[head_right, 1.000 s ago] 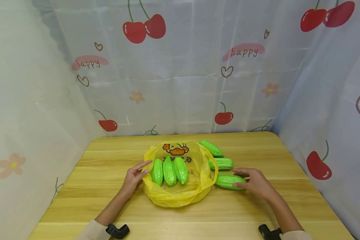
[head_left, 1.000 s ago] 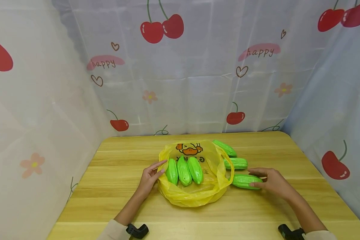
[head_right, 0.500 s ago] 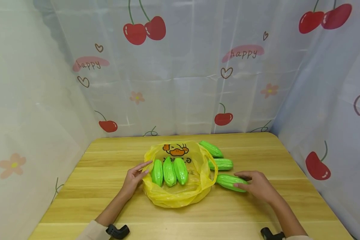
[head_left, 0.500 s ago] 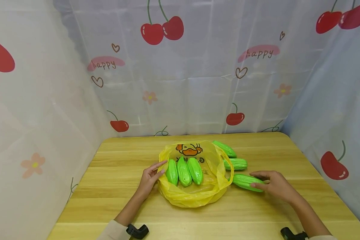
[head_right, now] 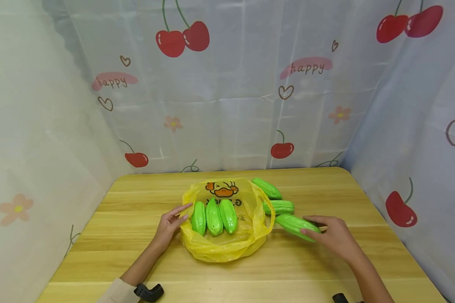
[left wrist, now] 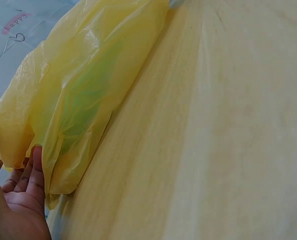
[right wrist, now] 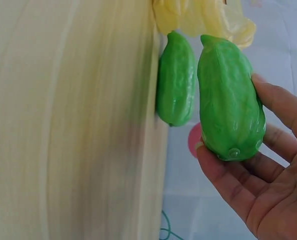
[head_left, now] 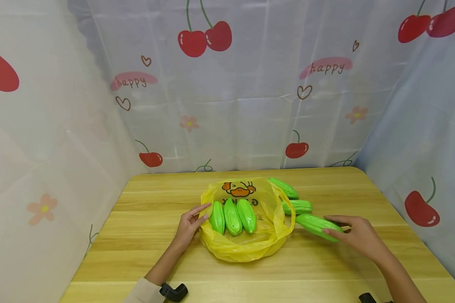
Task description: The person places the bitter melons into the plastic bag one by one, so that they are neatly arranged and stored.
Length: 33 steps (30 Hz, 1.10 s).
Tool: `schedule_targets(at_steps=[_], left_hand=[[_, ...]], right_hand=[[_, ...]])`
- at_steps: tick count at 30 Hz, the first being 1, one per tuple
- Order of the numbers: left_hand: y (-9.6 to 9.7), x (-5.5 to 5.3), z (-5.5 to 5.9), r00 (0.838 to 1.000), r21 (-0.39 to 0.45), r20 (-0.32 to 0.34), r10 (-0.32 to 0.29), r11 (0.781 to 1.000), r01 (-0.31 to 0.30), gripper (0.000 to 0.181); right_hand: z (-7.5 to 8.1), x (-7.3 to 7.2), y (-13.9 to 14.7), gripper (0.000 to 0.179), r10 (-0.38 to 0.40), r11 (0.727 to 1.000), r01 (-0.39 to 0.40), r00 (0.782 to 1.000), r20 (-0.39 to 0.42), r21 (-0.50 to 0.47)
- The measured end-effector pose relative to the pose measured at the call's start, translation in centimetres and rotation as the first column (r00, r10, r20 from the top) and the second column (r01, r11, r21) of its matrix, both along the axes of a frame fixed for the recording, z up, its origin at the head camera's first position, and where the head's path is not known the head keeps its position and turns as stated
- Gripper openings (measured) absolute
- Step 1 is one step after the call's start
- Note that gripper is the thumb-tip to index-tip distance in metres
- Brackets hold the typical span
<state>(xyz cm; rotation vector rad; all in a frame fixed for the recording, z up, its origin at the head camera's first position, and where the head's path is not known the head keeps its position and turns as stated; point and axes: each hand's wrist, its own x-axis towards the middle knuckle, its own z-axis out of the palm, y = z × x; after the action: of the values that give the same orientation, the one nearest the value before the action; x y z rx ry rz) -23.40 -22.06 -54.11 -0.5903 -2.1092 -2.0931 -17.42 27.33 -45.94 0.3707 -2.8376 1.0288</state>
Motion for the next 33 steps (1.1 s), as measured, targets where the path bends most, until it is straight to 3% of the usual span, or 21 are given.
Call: schedule_targets(at_steps=[7,16,23,33], left_hand=[[0.1,0.0,-0.2,1.0,0.008,0.002,-0.001,1.0,0.001,0.04],[-0.1,-0.1,-0.1,1.0,-0.017,-0.023,-0.004,1.0,0.004,0.041],[-0.1,-0.2,0.2,1.0,-0.022,-0.03,-0.01,1.0,0.01,0.042],[-0.1,-0.1,-0.1,1.0,-0.013,-0.028,-0.009,1.0,0.008,0.041]], right_hand=[[1.4,1.1,-0.2,0.049,-0.08,0.997,0.079,0.997,-0.025,-0.009],[3.2,2.6,-0.9,0.042,-0.098,0.989,0.09,0.993,-0.061,-0.119],[3.8,3.3,-2.0,0.04,-0.129,0.98,0.106,0.983,-0.132,-0.167],[4.3,3.8,-3.9,0.041,-0.162,0.971,0.138,0.98,-0.117,-0.194]])
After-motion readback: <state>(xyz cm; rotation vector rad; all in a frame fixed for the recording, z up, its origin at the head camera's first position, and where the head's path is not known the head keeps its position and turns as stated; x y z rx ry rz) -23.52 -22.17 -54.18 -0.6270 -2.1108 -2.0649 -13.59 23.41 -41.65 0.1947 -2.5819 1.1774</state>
